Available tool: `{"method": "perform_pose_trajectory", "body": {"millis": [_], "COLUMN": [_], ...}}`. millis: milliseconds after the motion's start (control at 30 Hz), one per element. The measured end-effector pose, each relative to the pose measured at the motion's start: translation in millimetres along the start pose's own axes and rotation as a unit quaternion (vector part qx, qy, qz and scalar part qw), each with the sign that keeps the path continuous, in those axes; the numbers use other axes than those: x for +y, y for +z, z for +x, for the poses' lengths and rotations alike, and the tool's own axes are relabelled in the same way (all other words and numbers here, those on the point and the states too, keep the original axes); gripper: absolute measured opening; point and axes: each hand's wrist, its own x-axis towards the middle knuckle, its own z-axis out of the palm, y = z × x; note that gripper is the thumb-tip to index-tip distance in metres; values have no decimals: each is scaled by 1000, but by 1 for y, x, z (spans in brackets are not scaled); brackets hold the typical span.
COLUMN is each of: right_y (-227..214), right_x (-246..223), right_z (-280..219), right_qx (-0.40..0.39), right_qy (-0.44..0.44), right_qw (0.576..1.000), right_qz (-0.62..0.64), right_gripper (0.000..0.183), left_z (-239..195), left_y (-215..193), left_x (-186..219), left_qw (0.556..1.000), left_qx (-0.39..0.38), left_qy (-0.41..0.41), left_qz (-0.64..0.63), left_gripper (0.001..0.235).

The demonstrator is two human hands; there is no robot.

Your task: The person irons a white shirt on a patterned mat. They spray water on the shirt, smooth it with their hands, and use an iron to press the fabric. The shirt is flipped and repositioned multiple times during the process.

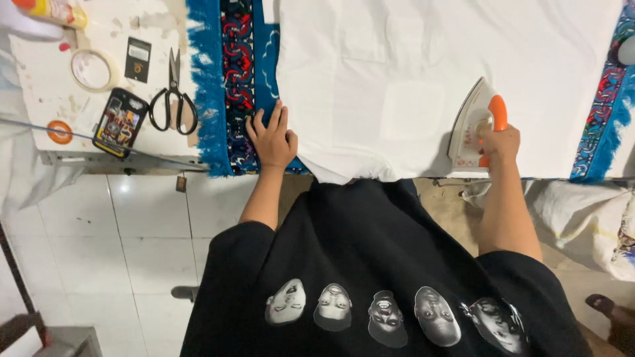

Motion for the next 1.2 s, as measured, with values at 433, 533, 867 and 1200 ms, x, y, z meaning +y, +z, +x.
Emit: {"method": "perform_pose_trajectory", "body": {"millis": [433,533,867,1200], "right_y": [120,145,53,10], "right_x": [-196,-219,-106,-80], "right_z": [-160,-180,-95,-127], "right_qx": [-264,-299,-103,-168], "right_qy": [-127,-160,-75,-6], "right_qw": [956,940,989,986], "right_qz": [12,-42,-77,7], "right_gripper": [31,30,37,39], "left_z": [72,72,71,70], "left_y": [18,25,29,29], "left_x": [-16,-19,-22,-23], "left_qw": [975,979,978,976], "left_qx": [-208,-198,-201,-206], "left_qy": [74,58,62,72], "left_qz": [5,-2,0,16], "left_gripper": [56,57,58,60]}}
